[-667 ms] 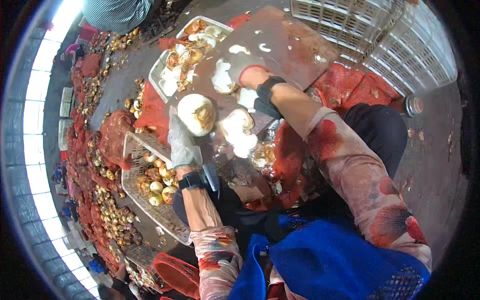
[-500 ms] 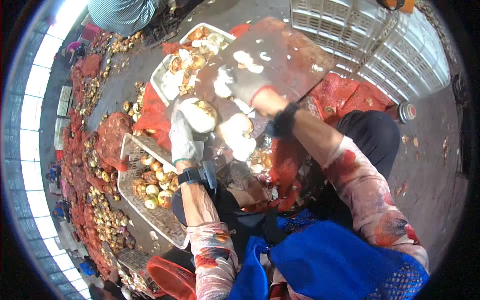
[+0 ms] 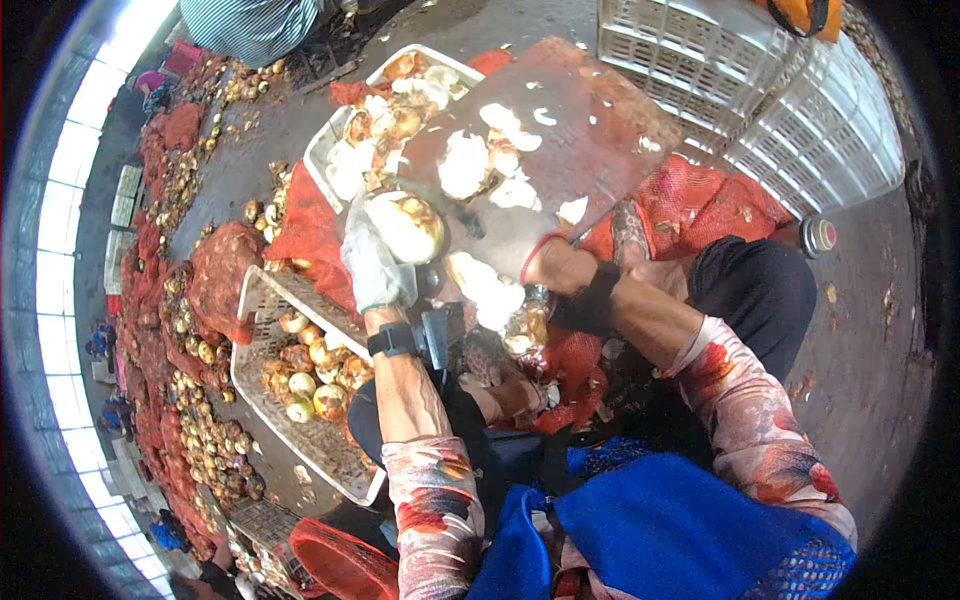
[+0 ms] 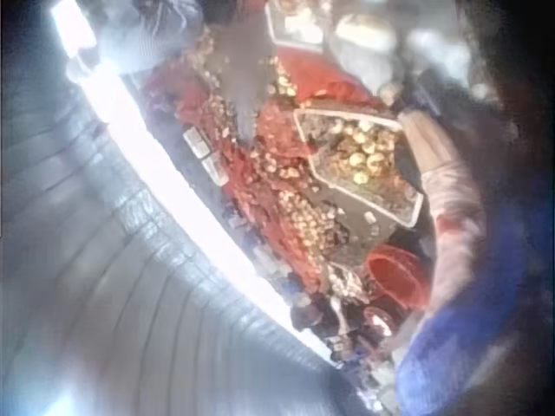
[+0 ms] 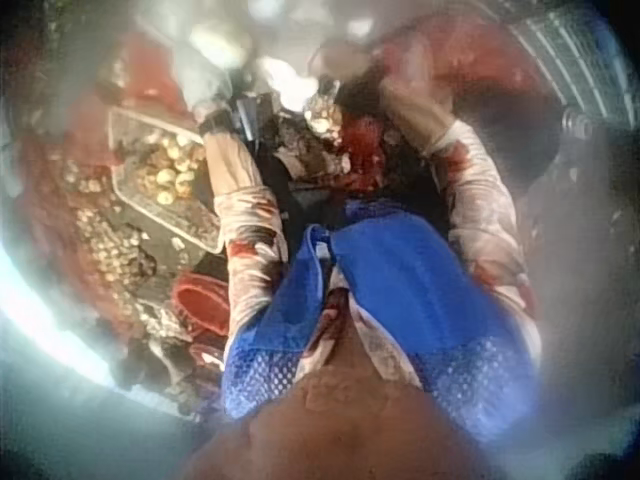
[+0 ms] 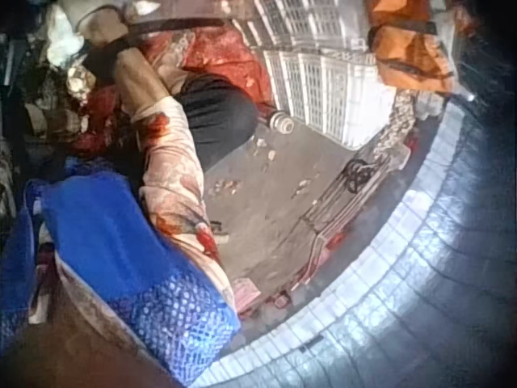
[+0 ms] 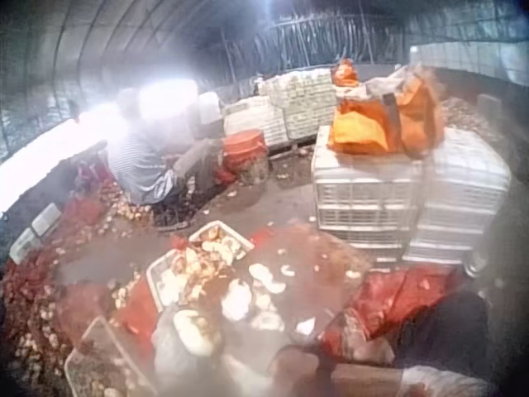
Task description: Peeling and slicing onions on a makeshift cutting board in an agricultural processing environment.
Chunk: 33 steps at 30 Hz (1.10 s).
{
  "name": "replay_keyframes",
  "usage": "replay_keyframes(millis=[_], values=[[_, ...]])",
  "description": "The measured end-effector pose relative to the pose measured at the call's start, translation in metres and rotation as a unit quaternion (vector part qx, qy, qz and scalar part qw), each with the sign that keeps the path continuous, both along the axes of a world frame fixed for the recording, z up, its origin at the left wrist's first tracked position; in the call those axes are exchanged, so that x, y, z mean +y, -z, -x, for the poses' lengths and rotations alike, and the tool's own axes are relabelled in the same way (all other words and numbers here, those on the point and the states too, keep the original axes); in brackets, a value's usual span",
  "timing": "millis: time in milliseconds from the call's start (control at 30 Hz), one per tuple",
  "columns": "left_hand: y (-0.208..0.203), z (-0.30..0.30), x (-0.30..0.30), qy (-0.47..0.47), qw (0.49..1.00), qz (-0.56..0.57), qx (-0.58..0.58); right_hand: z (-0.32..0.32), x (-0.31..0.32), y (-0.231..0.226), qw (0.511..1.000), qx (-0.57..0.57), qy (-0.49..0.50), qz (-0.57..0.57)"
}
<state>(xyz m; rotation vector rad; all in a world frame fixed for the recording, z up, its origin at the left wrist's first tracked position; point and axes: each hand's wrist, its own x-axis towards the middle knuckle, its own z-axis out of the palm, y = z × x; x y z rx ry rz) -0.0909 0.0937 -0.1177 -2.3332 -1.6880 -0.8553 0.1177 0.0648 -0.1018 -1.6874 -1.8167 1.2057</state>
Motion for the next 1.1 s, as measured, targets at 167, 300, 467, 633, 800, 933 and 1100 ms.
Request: replay_keyframes(millis=[167,300,467,633,800,933,1100], values=[[0.026,0.009,0.023,-0.004,0.961,0.099,-0.258,0.025,-0.031,0.007,0.996,-0.057,-0.017,-0.064],[-0.008,-0.020,0.011,-0.037,0.852,0.246,-0.460,0.032,-0.034,0.014,0.994,-0.064,0.002,-0.090],[0.015,-0.002,0.024,-0.014,0.843,0.241,-0.480,0.040,-0.037,0.025,0.994,-0.038,0.014,-0.099],[0.014,-0.001,0.025,-0.039,0.916,0.215,-0.336,0.036,-0.017,0.019,0.996,-0.066,-0.024,-0.062],[0.030,0.012,0.041,0.045,0.992,-0.098,-0.058,0.042,-0.021,0.023,0.987,-0.092,0.005,-0.133],[0.038,0.005,0.043,0.044,0.911,0.152,-0.380,0.040,0.005,0.017,0.995,-0.083,0.022,-0.043],[0.033,0.017,0.032,-0.053,0.962,0.125,-0.235,0.024,-0.011,0.016,0.999,-0.041,0.000,0.007]])
